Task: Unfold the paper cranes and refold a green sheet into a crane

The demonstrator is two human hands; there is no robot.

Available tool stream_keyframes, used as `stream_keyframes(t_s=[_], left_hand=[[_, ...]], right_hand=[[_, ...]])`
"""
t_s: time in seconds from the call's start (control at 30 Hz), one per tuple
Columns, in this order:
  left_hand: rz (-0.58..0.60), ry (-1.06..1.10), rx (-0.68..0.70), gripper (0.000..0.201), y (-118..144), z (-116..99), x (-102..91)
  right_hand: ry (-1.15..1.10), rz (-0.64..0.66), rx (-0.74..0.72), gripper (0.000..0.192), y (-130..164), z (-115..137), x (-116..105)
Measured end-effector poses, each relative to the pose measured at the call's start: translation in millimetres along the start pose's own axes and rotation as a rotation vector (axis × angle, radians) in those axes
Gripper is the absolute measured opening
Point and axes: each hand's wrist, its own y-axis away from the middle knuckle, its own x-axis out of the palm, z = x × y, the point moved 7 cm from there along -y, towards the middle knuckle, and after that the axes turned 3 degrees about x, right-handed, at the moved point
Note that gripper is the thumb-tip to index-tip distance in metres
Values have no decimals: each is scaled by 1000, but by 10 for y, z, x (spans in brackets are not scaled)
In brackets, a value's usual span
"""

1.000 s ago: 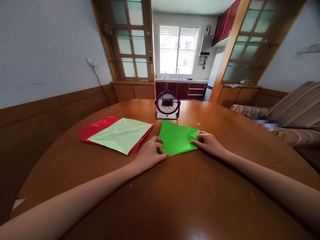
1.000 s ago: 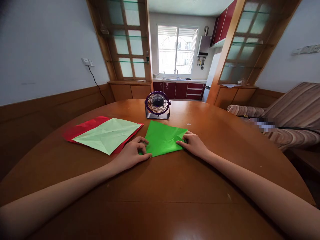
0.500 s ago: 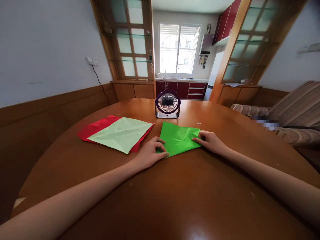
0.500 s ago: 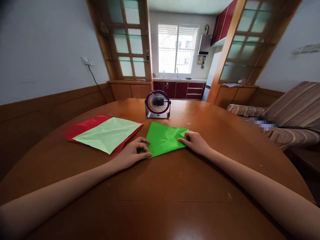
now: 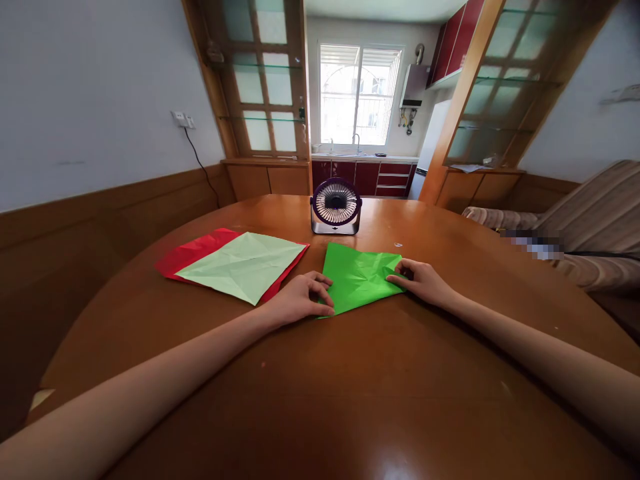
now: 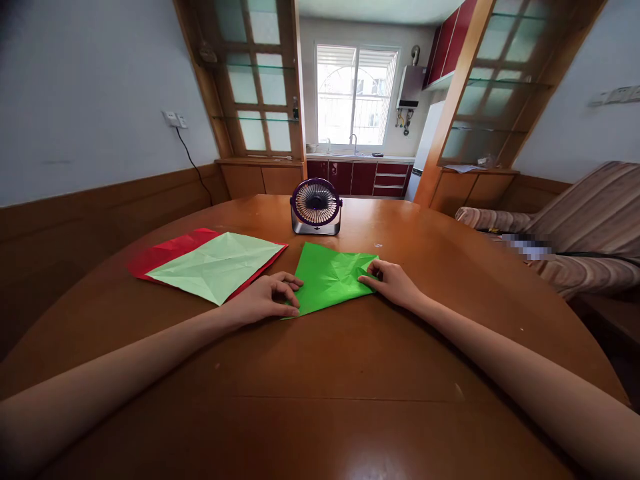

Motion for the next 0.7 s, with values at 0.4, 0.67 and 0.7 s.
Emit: stream_keyframes(t_s=[0.4,0.67,0.7], left_hand=[[274,-5,106,37,-9,-7,-69],[387,-38,141,33,67,-86,-47],[386,-57,147,30,89,-104,-38]], right_hand=[[13,2,-19,32,11,5,14],[7,6,-18,31,9,23,11],[8,7,-19,31,11,28,11]])
